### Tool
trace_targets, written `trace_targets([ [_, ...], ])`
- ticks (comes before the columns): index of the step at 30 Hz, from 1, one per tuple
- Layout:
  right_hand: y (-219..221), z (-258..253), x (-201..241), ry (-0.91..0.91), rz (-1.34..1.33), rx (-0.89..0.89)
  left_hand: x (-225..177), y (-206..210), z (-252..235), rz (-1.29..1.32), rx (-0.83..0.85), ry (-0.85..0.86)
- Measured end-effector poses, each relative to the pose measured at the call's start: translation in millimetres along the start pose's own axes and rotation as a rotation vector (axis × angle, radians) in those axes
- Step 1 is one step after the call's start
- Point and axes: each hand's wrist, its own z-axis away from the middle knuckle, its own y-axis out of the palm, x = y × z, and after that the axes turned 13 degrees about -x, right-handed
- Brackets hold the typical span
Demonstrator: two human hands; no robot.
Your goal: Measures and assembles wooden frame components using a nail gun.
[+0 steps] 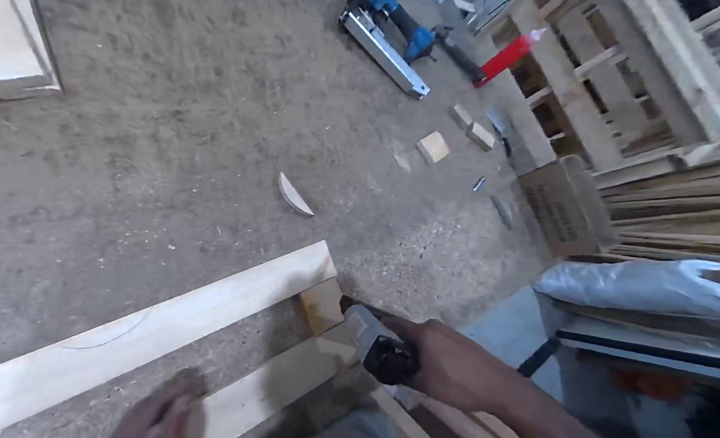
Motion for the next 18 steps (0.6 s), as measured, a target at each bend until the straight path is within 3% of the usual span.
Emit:
trace_targets([
  [3, -13.6, -25.5, -31.0, 0.025, 0.005, 0.062, -69.1, 103.2, -15.4, -0.052, 0.048, 0.013],
  [6, -17.8, -45.8, -45.3, -0.035, 0.006, 0.150, -101.9, 160.6, -37.3, -0.186, 0.029, -0.024],
  [11, -17.3, -65.1, -54.2, -0.129, 0.013, 0.214, -109.1, 184.7, -51.0, -0.169, -0.022, -0.167],
  [18, -21.0, -78.8, -62.7, -0.163, -0.023, 0.269, -105.1, 196.0, -44.7, -0.004, -0.151, -0.166],
])
